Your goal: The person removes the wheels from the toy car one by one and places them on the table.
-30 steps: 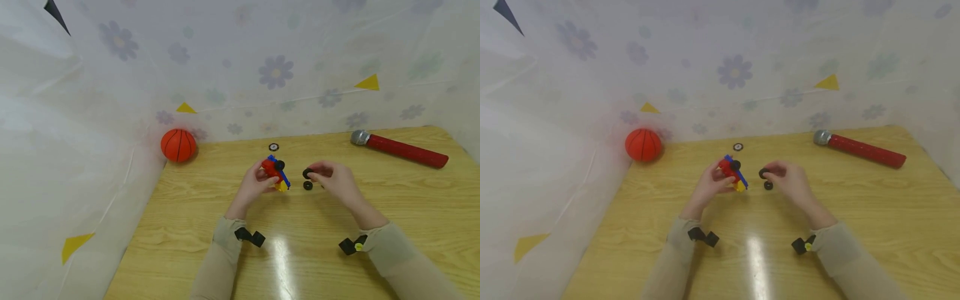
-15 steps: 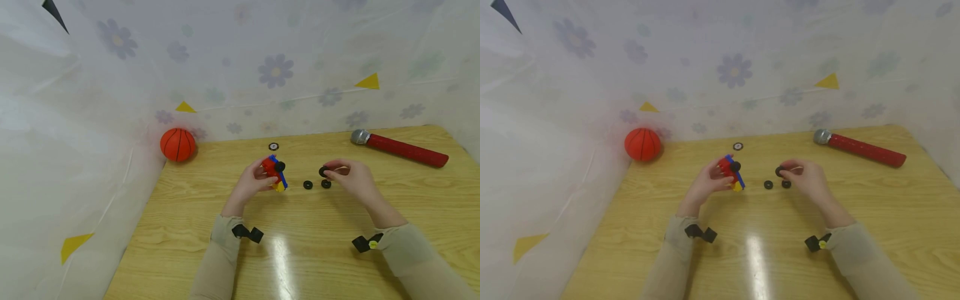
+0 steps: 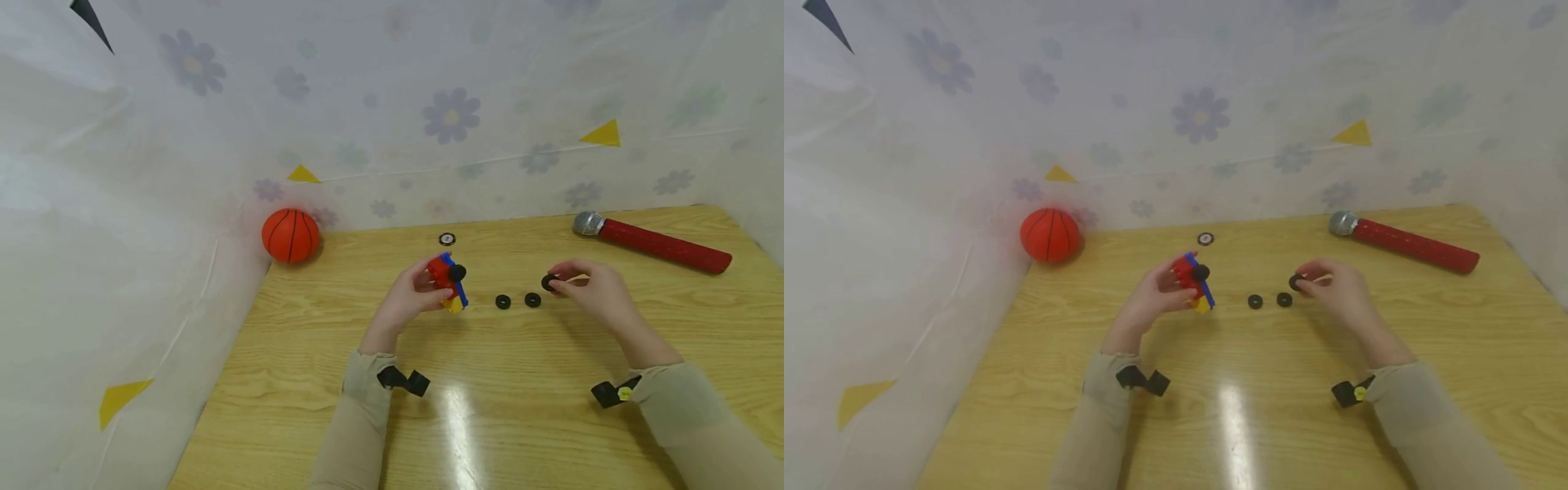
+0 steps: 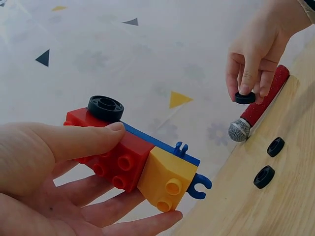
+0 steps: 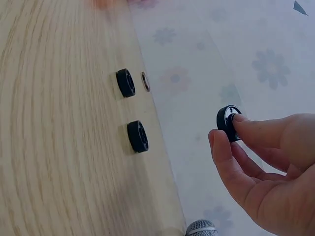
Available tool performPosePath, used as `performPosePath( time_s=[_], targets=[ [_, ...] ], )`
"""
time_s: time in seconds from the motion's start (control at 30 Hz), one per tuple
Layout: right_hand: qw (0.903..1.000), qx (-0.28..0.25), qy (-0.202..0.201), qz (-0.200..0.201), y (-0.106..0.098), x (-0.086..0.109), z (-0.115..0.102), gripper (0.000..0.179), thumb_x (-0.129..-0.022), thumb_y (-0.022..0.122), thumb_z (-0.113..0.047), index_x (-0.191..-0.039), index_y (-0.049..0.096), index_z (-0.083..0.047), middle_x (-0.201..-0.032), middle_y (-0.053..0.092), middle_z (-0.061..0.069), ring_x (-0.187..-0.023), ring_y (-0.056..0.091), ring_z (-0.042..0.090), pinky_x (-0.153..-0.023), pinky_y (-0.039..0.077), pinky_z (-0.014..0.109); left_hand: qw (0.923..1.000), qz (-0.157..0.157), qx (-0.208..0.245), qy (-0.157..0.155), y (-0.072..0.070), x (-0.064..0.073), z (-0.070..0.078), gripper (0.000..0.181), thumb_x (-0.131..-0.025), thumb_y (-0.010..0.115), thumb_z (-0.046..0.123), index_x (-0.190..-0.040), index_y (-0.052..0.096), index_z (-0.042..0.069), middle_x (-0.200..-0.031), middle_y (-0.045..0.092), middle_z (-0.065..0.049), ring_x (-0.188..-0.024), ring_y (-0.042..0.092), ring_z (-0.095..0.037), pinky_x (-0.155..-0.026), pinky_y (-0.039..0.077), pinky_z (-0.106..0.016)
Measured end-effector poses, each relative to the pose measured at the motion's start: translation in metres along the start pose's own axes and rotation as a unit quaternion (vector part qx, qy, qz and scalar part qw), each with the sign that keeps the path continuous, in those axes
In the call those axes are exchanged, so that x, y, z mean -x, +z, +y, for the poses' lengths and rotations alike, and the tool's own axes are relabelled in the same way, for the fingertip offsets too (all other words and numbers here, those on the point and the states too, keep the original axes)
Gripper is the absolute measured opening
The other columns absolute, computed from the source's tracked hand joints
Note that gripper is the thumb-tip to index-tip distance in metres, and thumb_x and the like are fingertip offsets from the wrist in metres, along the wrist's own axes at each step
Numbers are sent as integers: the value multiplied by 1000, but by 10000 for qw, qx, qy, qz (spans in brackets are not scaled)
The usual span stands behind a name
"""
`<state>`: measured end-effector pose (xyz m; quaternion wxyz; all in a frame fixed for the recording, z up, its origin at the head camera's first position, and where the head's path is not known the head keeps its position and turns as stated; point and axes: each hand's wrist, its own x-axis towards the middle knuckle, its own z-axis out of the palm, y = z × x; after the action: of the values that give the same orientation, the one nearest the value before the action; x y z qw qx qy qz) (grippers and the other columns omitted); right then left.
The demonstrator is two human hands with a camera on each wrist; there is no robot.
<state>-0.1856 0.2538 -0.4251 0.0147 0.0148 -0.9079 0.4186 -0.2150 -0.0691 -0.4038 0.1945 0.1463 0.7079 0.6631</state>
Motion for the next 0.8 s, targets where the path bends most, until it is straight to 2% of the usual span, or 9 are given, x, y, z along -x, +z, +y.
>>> performPosePath(
  time_s=[0.2, 0.3, 0.43, 0.53, 0.63, 0.8],
  targets=[
    [9999, 122, 15, -99, -5, -5, 16, 31, -96, 66, -23, -118, 66, 1, -110, 67, 24, -76, 68, -1, -65, 55, 19, 9998, 168, -122, 80, -1, 3, 3, 65, -92, 67, 0, -149, 46, 25, -137, 60, -16, -119, 63, -30, -88, 59, -39],
    [9997, 217, -10, -89, -6, -7, 24, 30, -97, 66, -20, -117, 66, 1, -107, 68, 24, -76, 72, 8, -65, 55, 19, 9996, 215, -124, 121, -1, 5, 3, 66, -91, 68, 0, -149, 45, 24, -137, 59, -17, -120, 62, -31, -88, 59, -39],
    [9992, 398, -51, -87, -7, -9, 34, 26, -97, 65, -17, -115, 66, 1, -105, 69, 24, -84, 72, 27, -72, 59, 35, 9994, 255, -176, 177, -1, 6, 4, 66, -91, 68, 0, -149, 46, 25, -136, 60, -17, -119, 62, -30, -90, 59, -39],
    [9987, 489, -3, -143, -7, -8, 39, 25, -97, 64, -17, -115, 67, 1, -107, 68, 25, -92, 69, 38, -79, 57, 49, 9990, 286, -270, 218, 0, 7, 5, 65, -91, 68, 1, -148, 48, 27, -136, 61, -14, -118, 63, -29, -90, 59, -37],
    [9984, 485, 114, -250, -7, -9, 42, 28, -98, 63, -19, -116, 67, 2, -110, 67, 27, -95, 67, 41, -81, 56, 51, 9987, 302, -315, 251, 0, 7, 5, 65, -91, 69, 1, -147, 49, 29, -136, 61, -13, -118, 63, -28, -89, 59, -36],
    [9975, 539, 235, -390, -8, -10, 46, 31, -98, 63, -21, -119, 67, 2, -112, 67, 27, -96, 67, 39, -77, 56, 45, 9986, 301, -310, 288, 0, 8, 6, 65, -91, 69, 1, -146, 49, 30, -136, 61, -13, -118, 63, -28, -88, 59, -37]
  ],
)
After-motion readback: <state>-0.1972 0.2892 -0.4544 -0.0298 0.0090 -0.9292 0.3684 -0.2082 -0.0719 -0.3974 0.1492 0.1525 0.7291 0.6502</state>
